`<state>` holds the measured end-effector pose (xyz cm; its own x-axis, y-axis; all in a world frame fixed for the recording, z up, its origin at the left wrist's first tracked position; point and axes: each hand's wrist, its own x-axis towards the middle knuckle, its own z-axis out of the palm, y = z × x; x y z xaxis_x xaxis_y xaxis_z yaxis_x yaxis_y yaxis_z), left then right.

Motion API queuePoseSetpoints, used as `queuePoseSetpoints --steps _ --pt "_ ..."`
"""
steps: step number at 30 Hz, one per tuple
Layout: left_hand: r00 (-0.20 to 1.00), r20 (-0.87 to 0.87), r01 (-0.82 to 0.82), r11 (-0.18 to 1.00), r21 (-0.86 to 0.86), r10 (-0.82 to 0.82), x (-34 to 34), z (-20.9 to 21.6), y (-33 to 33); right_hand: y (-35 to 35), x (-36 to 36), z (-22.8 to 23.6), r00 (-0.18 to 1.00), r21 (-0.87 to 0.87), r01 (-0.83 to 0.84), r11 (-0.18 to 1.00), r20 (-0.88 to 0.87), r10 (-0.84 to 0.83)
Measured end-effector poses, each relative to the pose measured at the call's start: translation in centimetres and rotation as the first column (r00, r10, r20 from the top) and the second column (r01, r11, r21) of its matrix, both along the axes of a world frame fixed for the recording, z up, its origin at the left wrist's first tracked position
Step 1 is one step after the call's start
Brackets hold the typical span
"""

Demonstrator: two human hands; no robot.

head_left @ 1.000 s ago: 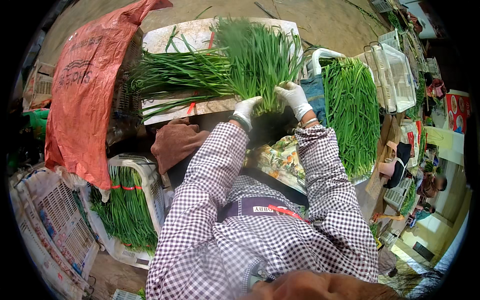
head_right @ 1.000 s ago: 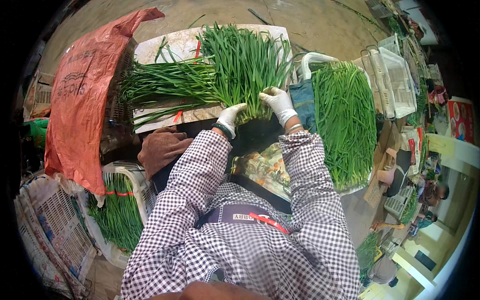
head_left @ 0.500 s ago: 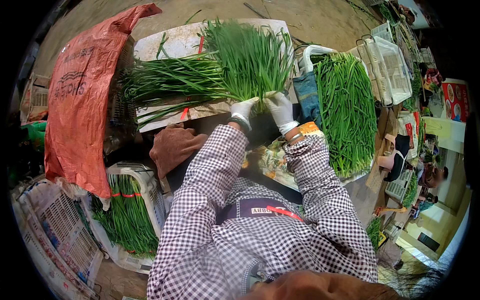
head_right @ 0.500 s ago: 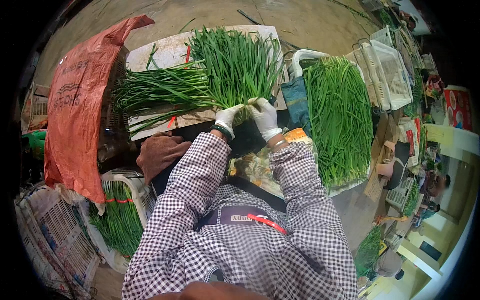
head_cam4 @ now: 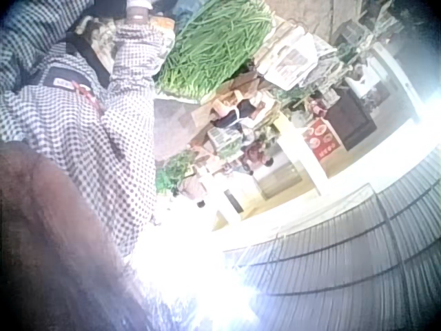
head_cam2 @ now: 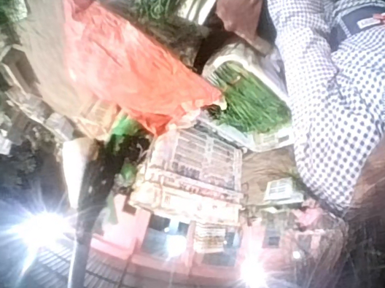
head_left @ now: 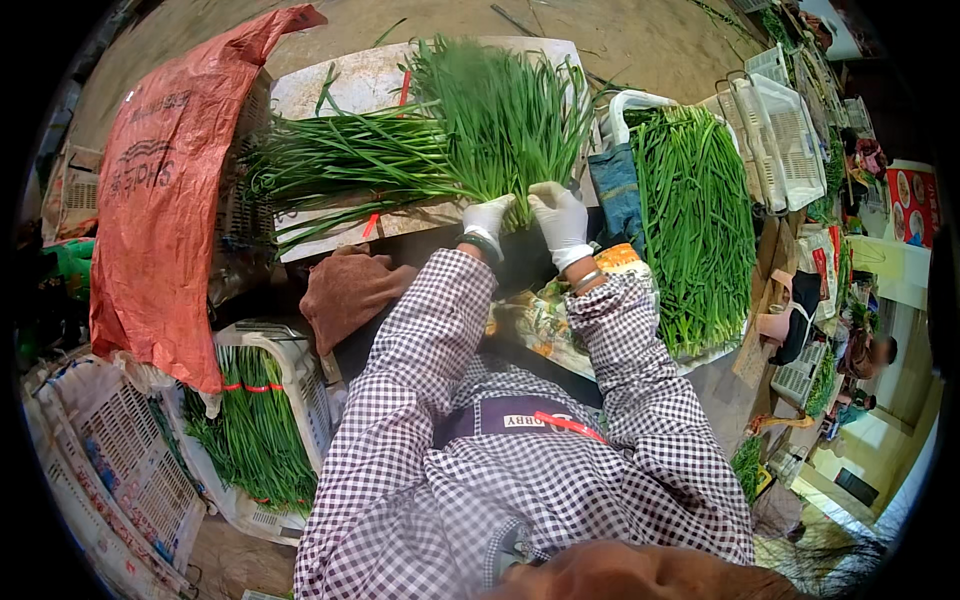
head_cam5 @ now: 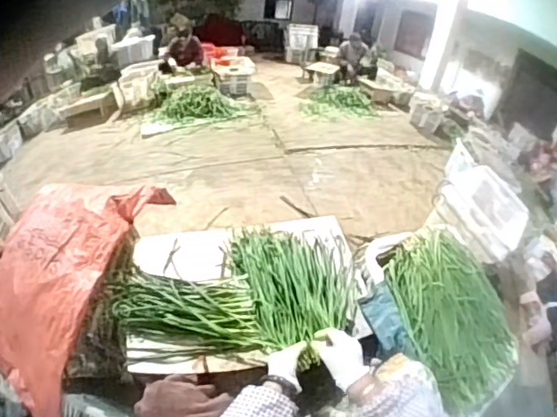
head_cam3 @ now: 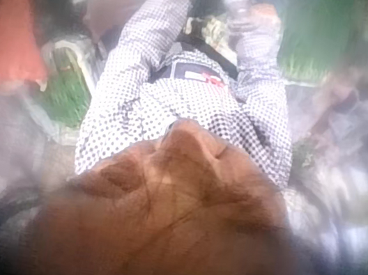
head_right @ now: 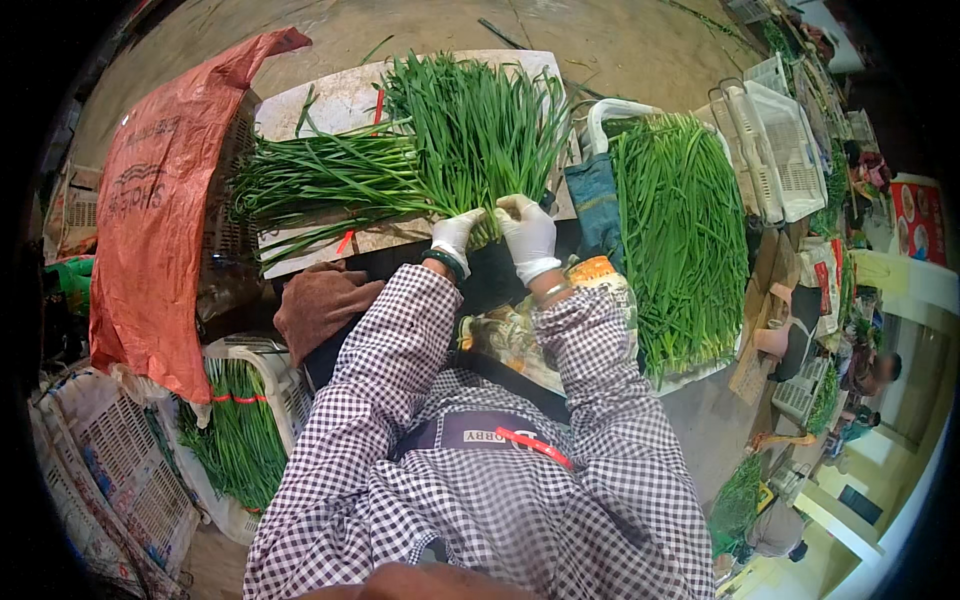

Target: The person, wearing gloves, gathers a bunch of green onions, aligns the ends, and ties them together using a red band at the base and a white string near the middle before placing the bundle into a container.

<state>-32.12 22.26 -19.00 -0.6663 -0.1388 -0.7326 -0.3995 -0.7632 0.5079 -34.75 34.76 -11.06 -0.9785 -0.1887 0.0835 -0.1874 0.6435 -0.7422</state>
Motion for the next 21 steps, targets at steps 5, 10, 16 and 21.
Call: queuePoseSetpoints --steps 5,10,16,21 --pt "0.998 0.06 0.032 0.999 0.0 -0.032 0.4 1.8 -0.3 -2.5 -0.5 1.5 0.99 0.349 0.085 0.933 0.075 -0.118" --pt "0.993 -0.079 0.102 0.973 0.208 -0.087 0.3 -0.6 -1.1 -3.1 -0.7 0.7 0.987 0.132 0.137 0.982 0.071 -0.147" --pt "0.994 -0.041 0.11 0.987 0.117 -0.105 0.2 0.6 -0.8 -1.7 -0.6 0.5 0.993 0.052 0.016 0.999 0.113 -0.022" --pt "0.991 -0.035 0.133 0.991 0.013 -0.133 0.3 1.2 -1.1 -1.0 1.3 1.2 0.979 0.154 0.188 0.97 0.054 -0.198"
